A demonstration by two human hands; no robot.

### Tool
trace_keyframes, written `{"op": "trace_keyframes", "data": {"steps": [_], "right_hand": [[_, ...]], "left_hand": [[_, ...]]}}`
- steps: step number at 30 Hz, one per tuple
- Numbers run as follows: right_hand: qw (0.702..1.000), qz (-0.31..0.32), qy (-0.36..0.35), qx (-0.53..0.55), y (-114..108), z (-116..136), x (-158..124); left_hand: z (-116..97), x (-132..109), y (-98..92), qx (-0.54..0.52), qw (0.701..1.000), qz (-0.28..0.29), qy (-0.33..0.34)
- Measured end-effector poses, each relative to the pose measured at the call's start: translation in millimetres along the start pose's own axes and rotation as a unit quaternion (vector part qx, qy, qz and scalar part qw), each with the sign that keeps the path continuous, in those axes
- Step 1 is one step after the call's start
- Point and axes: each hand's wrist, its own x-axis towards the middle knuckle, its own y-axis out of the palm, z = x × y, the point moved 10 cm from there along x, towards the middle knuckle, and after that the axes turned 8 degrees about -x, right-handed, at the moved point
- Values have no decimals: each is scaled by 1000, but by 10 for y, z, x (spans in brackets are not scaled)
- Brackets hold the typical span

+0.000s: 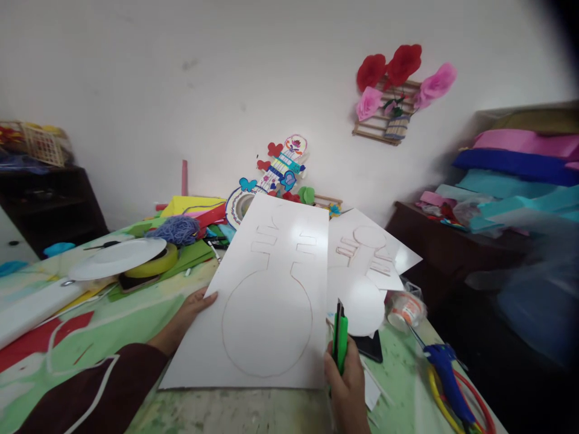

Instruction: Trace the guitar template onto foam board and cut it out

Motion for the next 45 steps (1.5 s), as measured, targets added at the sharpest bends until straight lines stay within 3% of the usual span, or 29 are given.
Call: {"op": "trace_keyframes", "data": {"steps": [13,19,29,37,45], "right_hand": [[996,86,28,-2,178,55,6],[999,39,1,-12,62,154,18],[998,-12,44,-43,-90,-9,113],[997,-23,29,-69,-172,-18,231],[983,14,-118,-142,-160,570,285]], "left_hand": [[-3,-20,18,0,1000,12,-5],[-1,-26,9,2,1000,2,-9],[-30,-31,24,4,1000,23,8],[-45,-75,82,9,999,16,35],[110,15,110,32,999,15,21]]}}
